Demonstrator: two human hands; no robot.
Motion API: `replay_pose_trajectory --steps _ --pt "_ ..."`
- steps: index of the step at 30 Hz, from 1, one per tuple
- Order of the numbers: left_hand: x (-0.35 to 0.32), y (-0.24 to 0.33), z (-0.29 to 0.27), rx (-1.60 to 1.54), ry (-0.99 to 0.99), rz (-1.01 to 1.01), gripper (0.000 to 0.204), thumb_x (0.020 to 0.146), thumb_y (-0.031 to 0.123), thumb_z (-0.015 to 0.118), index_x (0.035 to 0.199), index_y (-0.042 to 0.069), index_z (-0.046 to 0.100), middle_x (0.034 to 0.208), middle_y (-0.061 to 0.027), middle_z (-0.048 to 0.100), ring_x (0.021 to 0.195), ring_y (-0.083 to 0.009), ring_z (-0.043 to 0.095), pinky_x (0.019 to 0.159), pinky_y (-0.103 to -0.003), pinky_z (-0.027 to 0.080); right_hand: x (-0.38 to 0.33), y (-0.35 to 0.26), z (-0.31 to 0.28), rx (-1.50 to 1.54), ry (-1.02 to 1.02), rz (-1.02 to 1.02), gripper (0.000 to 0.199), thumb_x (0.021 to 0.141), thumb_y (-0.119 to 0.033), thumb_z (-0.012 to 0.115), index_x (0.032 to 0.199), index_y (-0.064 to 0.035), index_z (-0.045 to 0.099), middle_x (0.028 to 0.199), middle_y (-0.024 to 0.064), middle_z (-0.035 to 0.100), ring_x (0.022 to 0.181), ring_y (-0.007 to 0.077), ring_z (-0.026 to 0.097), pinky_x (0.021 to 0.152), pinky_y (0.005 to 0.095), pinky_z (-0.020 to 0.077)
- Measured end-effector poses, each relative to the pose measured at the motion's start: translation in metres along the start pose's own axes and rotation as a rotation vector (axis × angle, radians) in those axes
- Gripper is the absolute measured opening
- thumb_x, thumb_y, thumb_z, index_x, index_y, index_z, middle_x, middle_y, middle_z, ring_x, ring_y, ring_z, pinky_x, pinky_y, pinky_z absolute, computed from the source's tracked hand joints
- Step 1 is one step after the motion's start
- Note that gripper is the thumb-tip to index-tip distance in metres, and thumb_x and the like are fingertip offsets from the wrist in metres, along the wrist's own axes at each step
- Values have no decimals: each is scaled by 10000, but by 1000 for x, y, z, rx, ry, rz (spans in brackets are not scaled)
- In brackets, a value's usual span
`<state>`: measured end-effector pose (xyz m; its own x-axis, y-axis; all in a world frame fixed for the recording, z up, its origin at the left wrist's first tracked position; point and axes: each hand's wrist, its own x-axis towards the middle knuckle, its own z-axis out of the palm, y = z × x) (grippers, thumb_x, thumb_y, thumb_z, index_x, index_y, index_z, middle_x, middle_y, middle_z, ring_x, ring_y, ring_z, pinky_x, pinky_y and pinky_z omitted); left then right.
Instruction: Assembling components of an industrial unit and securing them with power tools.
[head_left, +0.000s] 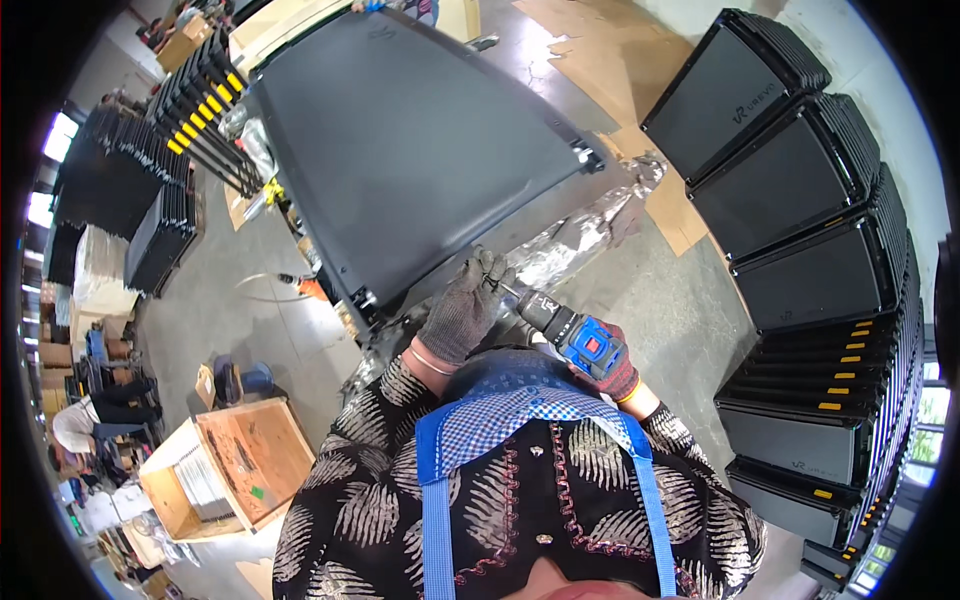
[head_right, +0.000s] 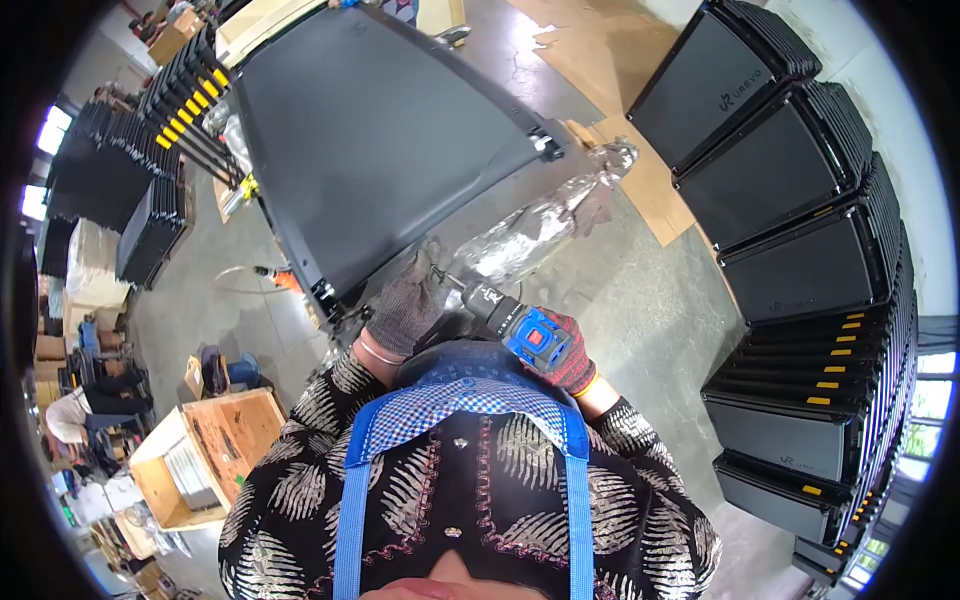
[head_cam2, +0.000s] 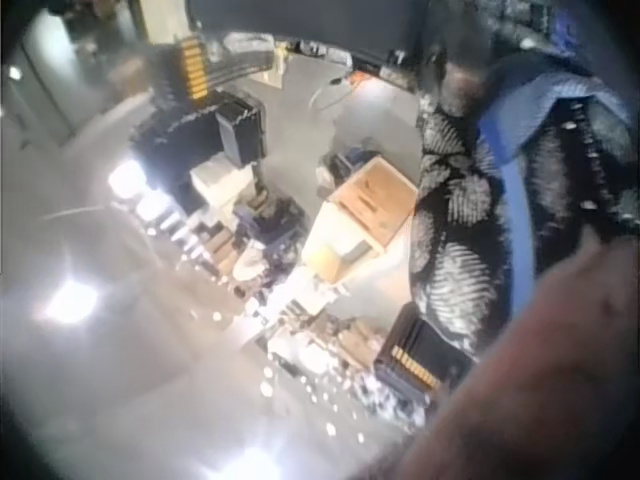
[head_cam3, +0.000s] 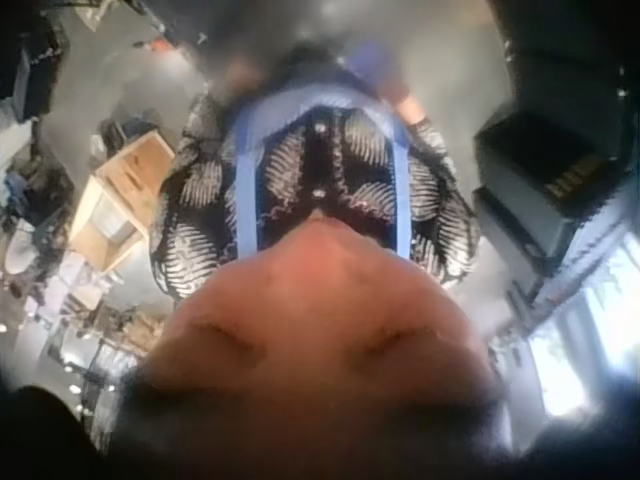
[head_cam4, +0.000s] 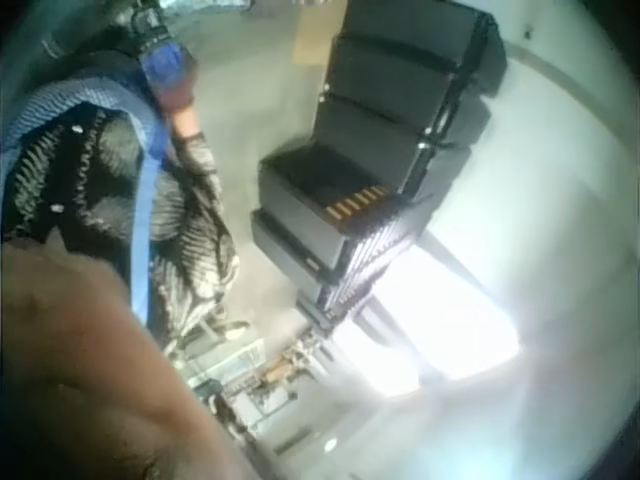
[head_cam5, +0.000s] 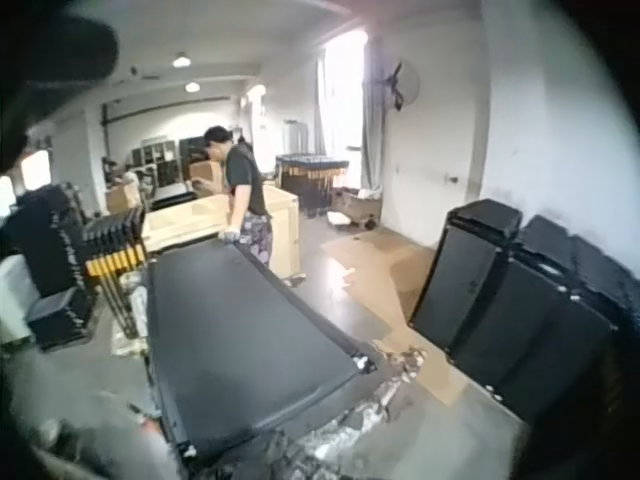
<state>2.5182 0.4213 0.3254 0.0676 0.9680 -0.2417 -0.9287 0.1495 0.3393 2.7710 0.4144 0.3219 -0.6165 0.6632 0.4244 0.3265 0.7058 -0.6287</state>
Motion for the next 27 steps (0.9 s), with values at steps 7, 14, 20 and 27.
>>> replay_pose_trajectory --steps 7,14,20,27 --pt "-56 37 -32 -10 -84 47 210 981 192 454 1143 69 509 1087 -53 556 1139 -200 487 1042 -362 384 -10 -46 56 -132 -102 -73 400 661 -217 700 1043 -116 635 992 92 643 885 304 627 761 398 511" --pt "-100 64 -35 186 1 -27 212 961 236 509 1121 97 512 1105 -31 547 1097 -206 527 1009 -383 402 -20 -113 98 -6 -8 247 448 700 -195 702 1118 -64 607 962 93 672 859 277 651 758 331 512" --pt "-113 77 -58 213 141 -106 215 950 252 536 1100 98 526 1122 -52 561 1072 -229 548 957 -376 438 -30 -136 138 128 54 408 437 728 -163 686 1143 -55 600 956 94 679 843 255 663 747 294 510" --pt "-115 89 -71 344 107 -128 237 946 255 546 1105 79 551 1059 -63 606 1008 -223 581 873 -361 480 -28 -139 162 -11 58 267 415 734 -233 686 1116 -86 621 985 92 668 870 251 657 755 310 514"
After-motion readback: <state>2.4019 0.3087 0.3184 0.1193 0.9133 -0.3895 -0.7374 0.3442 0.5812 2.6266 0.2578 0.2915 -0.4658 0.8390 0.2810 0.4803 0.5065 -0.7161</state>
